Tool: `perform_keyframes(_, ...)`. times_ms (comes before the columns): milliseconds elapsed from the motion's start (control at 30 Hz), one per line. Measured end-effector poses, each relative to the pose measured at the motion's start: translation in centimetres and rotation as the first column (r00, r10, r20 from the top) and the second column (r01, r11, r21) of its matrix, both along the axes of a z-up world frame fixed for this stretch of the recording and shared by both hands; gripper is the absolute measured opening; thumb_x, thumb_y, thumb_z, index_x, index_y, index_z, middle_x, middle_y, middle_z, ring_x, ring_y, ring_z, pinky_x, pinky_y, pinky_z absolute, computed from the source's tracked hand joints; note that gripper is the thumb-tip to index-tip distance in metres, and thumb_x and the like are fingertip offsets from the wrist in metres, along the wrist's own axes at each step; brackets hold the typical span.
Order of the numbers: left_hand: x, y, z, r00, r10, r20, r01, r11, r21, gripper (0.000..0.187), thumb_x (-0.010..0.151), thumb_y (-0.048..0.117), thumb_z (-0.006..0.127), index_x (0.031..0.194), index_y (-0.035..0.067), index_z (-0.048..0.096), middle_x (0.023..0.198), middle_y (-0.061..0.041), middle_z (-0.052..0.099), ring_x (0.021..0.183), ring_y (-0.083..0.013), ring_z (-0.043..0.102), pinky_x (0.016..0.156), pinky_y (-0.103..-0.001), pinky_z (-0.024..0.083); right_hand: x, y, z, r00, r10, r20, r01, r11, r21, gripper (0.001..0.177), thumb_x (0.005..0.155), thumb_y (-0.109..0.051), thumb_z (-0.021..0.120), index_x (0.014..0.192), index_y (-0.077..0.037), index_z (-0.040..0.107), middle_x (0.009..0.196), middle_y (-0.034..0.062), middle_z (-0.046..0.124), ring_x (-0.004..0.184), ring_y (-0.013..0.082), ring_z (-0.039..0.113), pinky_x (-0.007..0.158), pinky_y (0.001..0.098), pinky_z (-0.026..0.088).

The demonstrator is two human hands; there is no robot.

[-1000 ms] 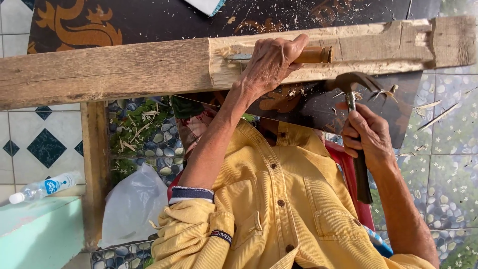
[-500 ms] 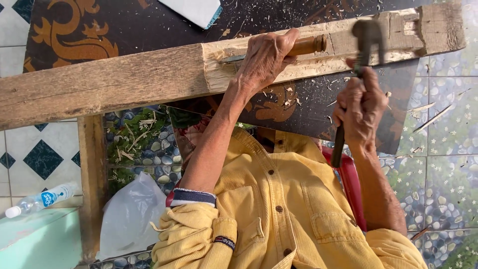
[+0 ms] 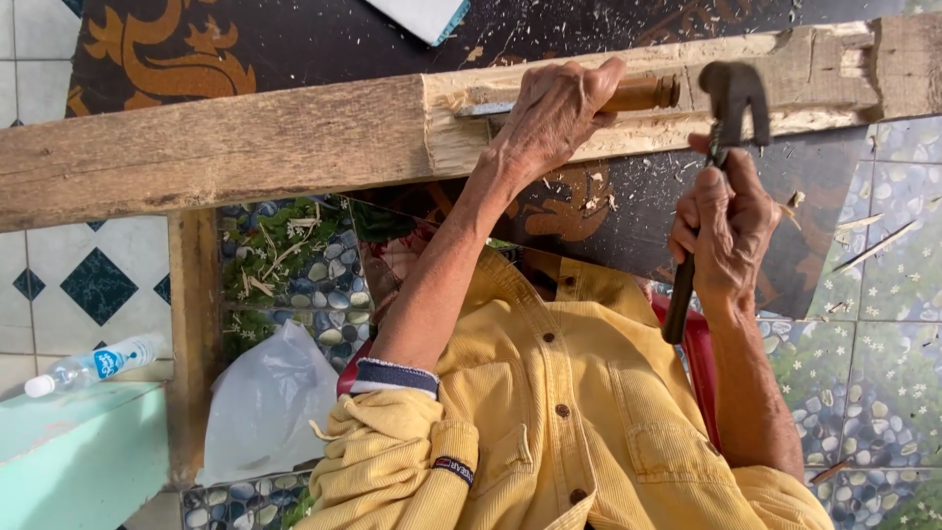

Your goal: Carving a groove into a wooden plank using a hammer and chisel.

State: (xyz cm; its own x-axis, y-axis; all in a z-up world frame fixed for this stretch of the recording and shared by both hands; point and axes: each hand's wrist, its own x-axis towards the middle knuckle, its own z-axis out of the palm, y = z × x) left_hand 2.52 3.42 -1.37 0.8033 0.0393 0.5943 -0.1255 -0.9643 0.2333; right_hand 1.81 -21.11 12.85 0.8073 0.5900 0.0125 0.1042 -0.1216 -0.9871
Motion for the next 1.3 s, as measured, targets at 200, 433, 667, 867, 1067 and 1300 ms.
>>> perform_keyframes(200,0.4,-0.3,-0.3,0.995,0.021,-0.102,-0.02,1.0,0.013,0.042,0.089,-0.008,0.052,0.114,0.021,0.039,0.067,0.008,0.023,0.053,-0.0102,0.037,0.053,-0.029,0.042,-0.2,-0.5,-0.2,0.994,0.01,-0.109,-0.014,0.999,-0.043,0.047,0.111,-0.041,0.052,0.143,-0.007,0.055,0.067,-0.0066,0.036,0.046,0.0022,0.036,0.037,0.0183,0.036)
perform_keyframes(433,0.2,-0.1,0.0,0.975,-0.023,-0.22,0.02,1.0,-0.015,0.056,0.091,0.012,0.078,0.125,0.022,0.035,0.083,0.0,0.032,0.077,-0.0179,0.044,0.077,-0.042,0.047,0.7,-0.1,-1.1,0.996,0.089,-0.031,-0.09,0.995,-0.038,0.047,0.114,-0.042,0.047,0.145,-0.007,0.052,0.065,-0.0074,0.038,0.045,0.0032,0.038,0.035,0.0177,0.04)
perform_keyframes(667,-0.2,0.0,2.1,0.998,-0.011,-0.064,-0.002,0.982,-0.189,0.049,0.103,0.054,0.021,0.103,0.016,0.052,0.059,0.009,0.027,0.046,-0.0063,0.032,0.051,-0.023,0.04,1.8,-0.8,0.3,0.984,0.006,-0.175,-0.023,0.995,-0.097,0.043,0.112,-0.037,0.051,0.145,-0.009,0.053,0.07,-0.0043,0.036,0.049,0.0029,0.036,0.039,0.0191,0.035)
perform_keyframes(867,0.6,0.2,0.4,1.0,-0.018,0.021,0.022,0.969,-0.247,0.066,0.106,0.066,0.023,0.112,0.01,0.057,0.087,-0.005,0.06,0.073,-0.0173,0.055,0.061,-0.032,0.048,2.5,-0.6,0.7,0.927,0.035,-0.373,-0.039,0.999,-0.003,0.035,0.11,-0.029,0.055,0.139,-0.009,0.055,0.076,-0.0026,0.045,0.049,0.0011,0.038,0.039,0.0145,0.033)
perform_keyframes(1067,0.3,-0.4,1.7,0.993,0.121,0.018,-0.121,0.992,0.034,0.051,0.105,0.045,0.079,0.132,0.007,0.057,0.115,-0.011,0.062,0.114,-0.0284,0.058,0.097,-0.042,0.055,1.4,-2.1,0.7,0.876,0.046,-0.481,-0.079,0.996,-0.048,0.044,0.107,-0.039,0.053,0.143,-0.016,0.05,0.068,-0.0025,0.036,0.047,0.0035,0.035,0.035,0.0167,0.029)
perform_keyframes(1300,0.1,-0.8,2.5,0.974,0.22,-0.044,-0.207,0.956,0.206,0.068,0.103,0.068,0.072,0.128,0.006,0.057,0.112,-0.007,0.057,0.105,-0.0212,0.053,0.092,-0.036,0.054,1.1,-2.7,0.1,0.936,-0.004,-0.351,-0.057,0.985,-0.161,0.037,0.11,-0.043,0.047,0.129,-0.012,0.055,0.065,-0.0028,0.026,0.047,0.0053,0.024,0.037,0.0204,0.023)
